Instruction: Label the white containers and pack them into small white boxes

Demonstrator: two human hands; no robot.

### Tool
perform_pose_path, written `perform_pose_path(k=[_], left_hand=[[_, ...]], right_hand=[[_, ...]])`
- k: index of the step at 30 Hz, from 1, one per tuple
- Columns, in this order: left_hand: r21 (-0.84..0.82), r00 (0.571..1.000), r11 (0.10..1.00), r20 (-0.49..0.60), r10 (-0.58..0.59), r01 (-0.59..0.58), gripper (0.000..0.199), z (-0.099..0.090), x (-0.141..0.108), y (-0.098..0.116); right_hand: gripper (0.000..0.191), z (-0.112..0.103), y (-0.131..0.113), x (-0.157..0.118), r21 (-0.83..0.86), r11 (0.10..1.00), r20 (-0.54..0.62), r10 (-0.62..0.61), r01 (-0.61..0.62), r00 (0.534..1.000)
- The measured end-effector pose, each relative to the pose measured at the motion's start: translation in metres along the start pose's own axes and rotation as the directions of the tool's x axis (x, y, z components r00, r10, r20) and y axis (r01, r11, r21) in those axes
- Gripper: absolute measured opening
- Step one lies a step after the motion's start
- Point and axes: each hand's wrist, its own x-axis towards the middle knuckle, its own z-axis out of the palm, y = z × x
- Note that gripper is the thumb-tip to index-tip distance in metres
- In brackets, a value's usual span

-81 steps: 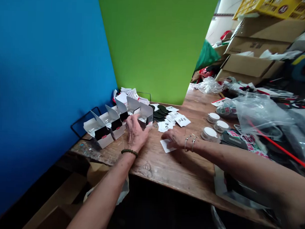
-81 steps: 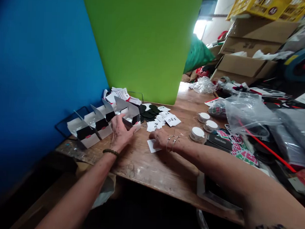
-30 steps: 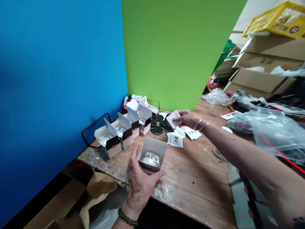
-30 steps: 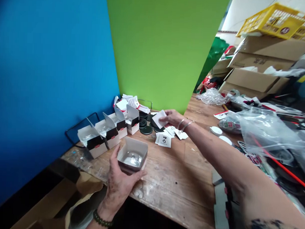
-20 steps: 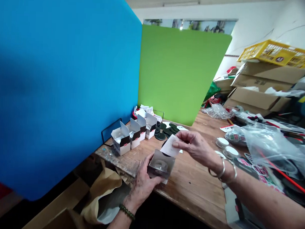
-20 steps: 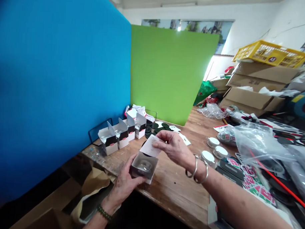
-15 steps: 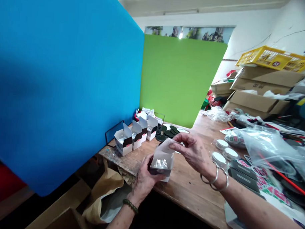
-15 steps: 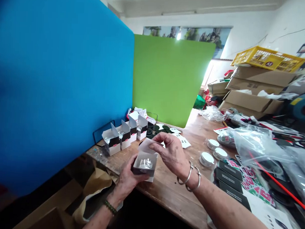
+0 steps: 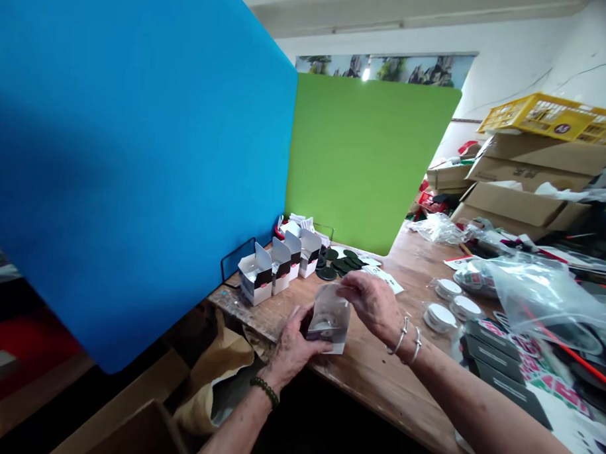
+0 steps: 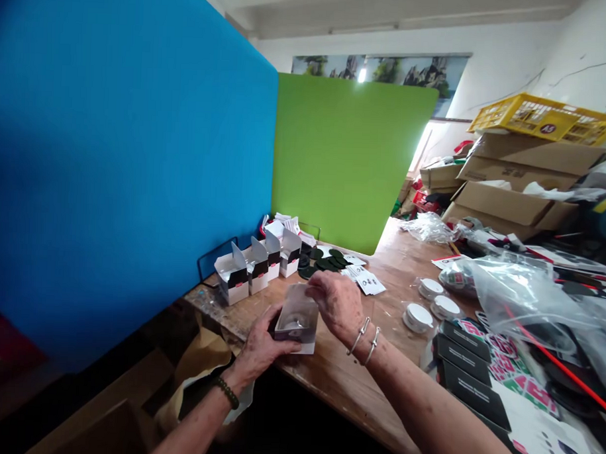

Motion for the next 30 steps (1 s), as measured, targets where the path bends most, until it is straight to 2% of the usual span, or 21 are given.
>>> perform_pose_path(k=[3,6,8,11,13,17,20,23,25,26,28,29,30], left_hand=[[0.012,1.0,1.0,0.026,0.015,-0.015,0.076,-0.001,0.002,-0.003],[0.051,0.999,0.998,0.018,0.048,-0.049,0.076,-0.001,0.002,-0.003],[0.078,0.998,0.995,0.016,0.065,-0.066,0.074,0.0,0.002,-0.002],[0.063,0.997,0.995,0.023,0.073,-0.075,0.071,0.001,0.002,-0.001],[0.03,0.997,0.997,0.031,0.076,-0.077,0.072,0.0,0.003,-0.001],[0.045,0.997,0.996,0.038,0.074,-0.075,0.075,-0.002,0.003,0.001],[0.061,0.997,0.995,0.04,0.073,-0.075,0.076,-0.004,0.001,0.0],[0.029,0.998,0.998,-0.012,0.06,-0.06,0.092,-0.005,-0.003,-0.001],[0.03,0.993,0.994,-0.042,0.107,-0.105,0.093,-0.007,-0.005,-0.001],[0.061,0.987,0.986,-0.033,0.159,-0.157,0.087,-0.009,-0.005,-0.001],[0.169,0.961,0.946,0.035,0.275,-0.277,0.071,-0.014,-0.005,0.003],[0.229,0.946,0.918,0.074,0.316,-0.325,0.064,-0.017,-0.004,0.005],[0.278,0.934,0.891,0.109,0.341,-0.358,0.057,-0.02,-0.003,0.008]], right_hand=[[0.012,-0.005,-0.003,-0.003,-0.167,0.971,-0.043,-0.179,0.17,0.983],[0.016,0.001,-0.005,-0.008,-0.249,0.929,0.031,-0.274,0.273,0.961],[0.012,0.005,-0.007,-0.008,-0.23,0.929,0.115,-0.269,0.289,0.956],[0.009,0.006,-0.013,-0.005,-0.15,0.965,0.198,-0.182,0.214,0.963],[0.013,0.007,-0.017,-0.005,-0.137,0.975,0.21,-0.142,0.173,0.967],[0.011,0.017,-0.018,-0.014,-0.208,0.954,0.19,-0.175,0.214,0.966],[0.017,0.023,-0.011,-0.021,-0.063,0.987,0.137,-0.14,0.15,0.981],[0.021,0.023,0.003,-0.024,0.254,0.966,-0.062,-0.023,0.039,0.998],[0.013,0.025,0.014,-0.026,0.475,0.877,-0.175,0.165,-0.064,0.971],[0.014,0.027,0.018,-0.027,0.588,0.797,-0.16,0.283,-0.139,0.946],[0.033,0.034,0.023,-0.028,0.766,0.566,0.035,0.438,-0.305,0.899],[0.042,0.039,0.024,-0.028,0.81,0.453,0.157,0.443,-0.372,0.883],[0.048,0.044,0.024,-0.027,0.827,0.378,0.252,0.412,-0.416,0.876]])
